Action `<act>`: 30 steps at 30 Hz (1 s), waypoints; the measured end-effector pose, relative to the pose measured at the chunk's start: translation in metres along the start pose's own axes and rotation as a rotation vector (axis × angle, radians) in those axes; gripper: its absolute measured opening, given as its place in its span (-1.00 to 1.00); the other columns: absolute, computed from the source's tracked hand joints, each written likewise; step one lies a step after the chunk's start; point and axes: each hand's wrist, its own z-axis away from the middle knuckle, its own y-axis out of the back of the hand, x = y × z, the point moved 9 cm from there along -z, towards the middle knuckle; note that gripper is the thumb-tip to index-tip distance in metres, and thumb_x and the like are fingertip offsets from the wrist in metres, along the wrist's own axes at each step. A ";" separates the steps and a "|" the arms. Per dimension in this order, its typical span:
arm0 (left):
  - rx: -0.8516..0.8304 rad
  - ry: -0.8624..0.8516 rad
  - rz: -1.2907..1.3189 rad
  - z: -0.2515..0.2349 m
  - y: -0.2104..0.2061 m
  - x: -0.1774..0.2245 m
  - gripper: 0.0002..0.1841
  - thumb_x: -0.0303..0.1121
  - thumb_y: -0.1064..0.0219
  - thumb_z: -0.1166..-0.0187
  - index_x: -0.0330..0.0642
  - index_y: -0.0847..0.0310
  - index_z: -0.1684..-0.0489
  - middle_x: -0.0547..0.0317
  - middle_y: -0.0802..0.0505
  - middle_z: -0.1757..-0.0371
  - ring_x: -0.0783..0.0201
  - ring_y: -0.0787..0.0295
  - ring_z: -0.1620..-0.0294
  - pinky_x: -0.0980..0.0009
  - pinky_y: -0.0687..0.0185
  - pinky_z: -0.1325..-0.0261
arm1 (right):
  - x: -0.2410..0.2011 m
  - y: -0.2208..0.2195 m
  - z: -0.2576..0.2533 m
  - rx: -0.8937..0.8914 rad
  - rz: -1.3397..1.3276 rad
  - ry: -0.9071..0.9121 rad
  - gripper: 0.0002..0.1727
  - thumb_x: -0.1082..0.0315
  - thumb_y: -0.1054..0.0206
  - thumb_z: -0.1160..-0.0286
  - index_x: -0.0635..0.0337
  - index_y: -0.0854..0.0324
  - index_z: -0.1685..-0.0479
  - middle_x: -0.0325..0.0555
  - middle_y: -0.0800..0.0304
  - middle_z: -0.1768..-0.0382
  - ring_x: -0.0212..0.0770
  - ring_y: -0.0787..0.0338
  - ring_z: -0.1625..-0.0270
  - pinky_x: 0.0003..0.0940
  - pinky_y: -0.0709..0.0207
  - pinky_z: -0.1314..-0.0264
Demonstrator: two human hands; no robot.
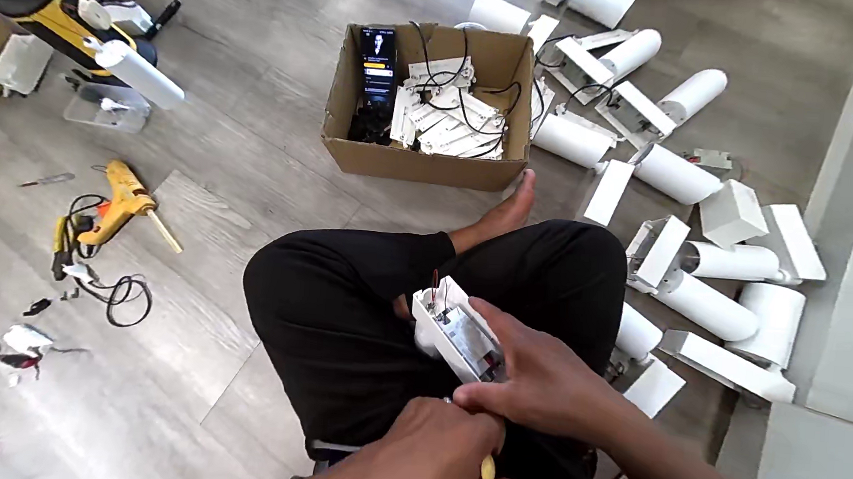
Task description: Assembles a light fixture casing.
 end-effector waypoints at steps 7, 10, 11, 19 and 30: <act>0.486 -0.155 0.346 0.059 0.100 -0.026 -0.70 -0.03 -0.46 -0.57 -0.07 -0.62 0.32 0.30 -0.77 0.41 0.51 -0.69 0.41 0.52 -0.64 0.37 | -0.005 -0.031 0.004 0.171 0.646 0.689 0.09 0.53 -0.62 0.23 0.08 -0.35 -0.69 0.04 -0.79 -0.14 0.15 -0.80 -0.07 0.11 -0.66 -0.01; 0.615 -0.137 0.465 0.075 0.126 -0.046 -0.75 -0.09 -0.46 -0.59 -0.05 -0.64 0.25 0.34 -0.80 0.37 0.54 -0.71 0.37 0.60 -0.64 0.33 | 0.003 -0.026 -0.003 -0.042 0.566 0.582 -0.01 0.27 -0.65 -0.09 0.07 -0.30 -0.73 0.16 -0.74 -0.22 0.24 -0.78 -0.18 0.20 -0.63 -0.14; 0.631 -0.098 0.468 0.076 0.128 -0.052 -0.76 -0.11 -0.48 -0.57 -0.06 -0.66 0.24 0.35 -0.79 0.38 0.57 -0.68 0.39 0.63 -0.61 0.34 | 0.001 -0.017 -0.008 -0.147 0.486 0.518 -0.07 0.06 -0.61 -0.29 0.09 -0.29 -0.74 0.21 -0.72 -0.29 0.27 -0.74 -0.27 0.28 -0.56 -0.26; 0.580 0.055 0.347 0.051 0.131 -0.064 -0.71 -0.19 -0.52 -0.53 -0.27 -0.71 0.13 0.19 -0.79 0.40 0.45 -0.69 0.41 0.47 -0.67 0.29 | -0.016 0.200 -0.218 0.552 0.554 0.386 -0.74 0.37 -0.23 -0.65 0.30 -0.78 -0.07 0.27 -0.84 -0.03 0.35 -0.73 -0.29 0.35 -0.48 -0.37; 0.726 0.111 0.317 0.061 0.162 -0.089 -0.70 -0.22 -0.51 -0.54 -0.33 -0.71 0.12 0.13 -0.79 0.40 0.42 -0.68 0.40 0.46 -0.66 0.28 | -0.007 0.348 -0.213 0.648 0.021 0.190 -0.63 0.19 -0.24 -0.75 0.38 -0.77 0.03 0.30 -0.81 0.18 0.25 -0.79 0.09 0.40 -0.56 -0.07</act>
